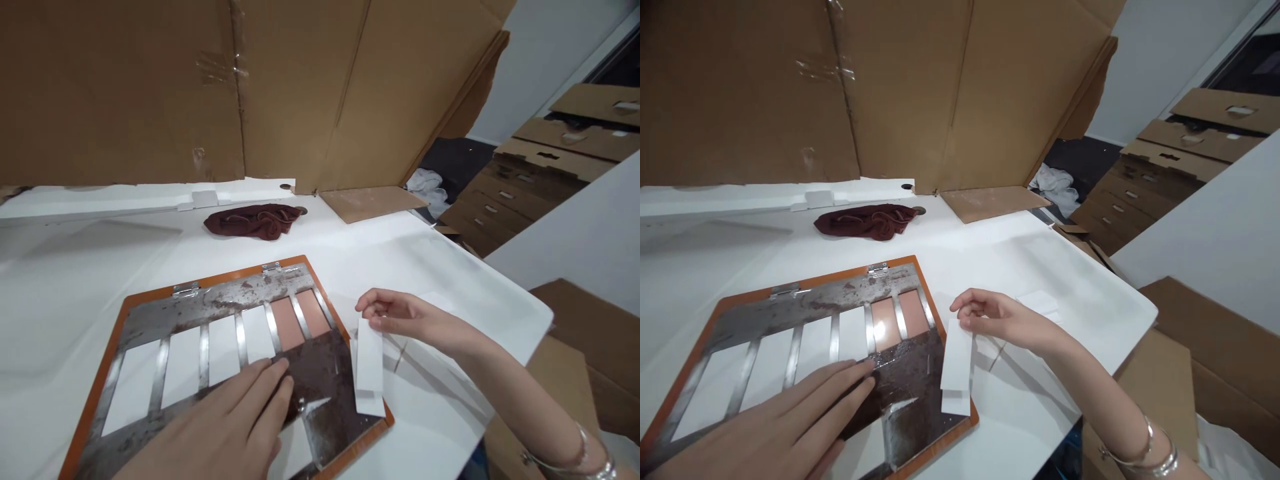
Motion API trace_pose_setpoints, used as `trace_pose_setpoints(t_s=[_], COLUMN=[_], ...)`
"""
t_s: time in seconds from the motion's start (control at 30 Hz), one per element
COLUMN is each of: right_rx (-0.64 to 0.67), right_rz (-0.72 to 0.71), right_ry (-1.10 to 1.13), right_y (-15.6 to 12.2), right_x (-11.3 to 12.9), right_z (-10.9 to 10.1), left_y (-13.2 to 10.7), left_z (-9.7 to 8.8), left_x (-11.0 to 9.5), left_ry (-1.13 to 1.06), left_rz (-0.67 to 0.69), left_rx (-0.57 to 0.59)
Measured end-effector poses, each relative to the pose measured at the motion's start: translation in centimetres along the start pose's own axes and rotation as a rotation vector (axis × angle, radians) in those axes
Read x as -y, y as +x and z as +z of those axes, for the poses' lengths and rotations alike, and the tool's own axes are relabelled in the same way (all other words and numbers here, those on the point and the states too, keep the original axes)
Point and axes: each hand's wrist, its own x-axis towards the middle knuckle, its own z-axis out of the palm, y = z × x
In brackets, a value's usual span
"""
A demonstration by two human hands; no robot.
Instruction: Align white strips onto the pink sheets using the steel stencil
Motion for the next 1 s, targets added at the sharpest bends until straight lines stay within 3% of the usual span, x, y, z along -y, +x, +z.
trace_pose_setpoints(t_s=[0.1, 0.27, 0.4, 0.5, 0.6, 0.7, 1.0], right_rx=[0.029, 0.182, 0.318, 0.354, 0.356, 0.355, 0.344], right_rz=[-0.040, -0.101, -0.100, -0.098, -0.087, -0.072, -0.049], right_ry=[0.034, 0.048, 0.011, -0.009, -0.020, -0.029, -0.037], right_y=[2.2, 8.9, 12.5, 13.2, 13.0, 13.0, 13.4], right_x=[1.3, 3.3, 3.8, 3.6, 3.4, 3.3, 3.1], right_z=[0.2, 1.7, 2.9, 3.2, 3.2, 3.3, 3.5], left_y=[1.3, 3.0, 3.4, 3.3, 3.3, 3.5, 4.0], left_z=[-1.3, -2.0, -1.8, -1.6, -1.5, -1.3, -1.8], left_x=[0.2, -0.3, -0.5, -0.4, -0.4, -0.4, 0.4], left_ry=[-0.002, 0.000, -0.033, -0.138, -0.225, -0.173, -0.042], left_rz=[0.089, 0.057, 0.030, -0.006, -0.046, 0.016, 0.143], left_rx=[0.037, 0.232, 0.223, 0.234, 0.318, 0.370, 0.250])
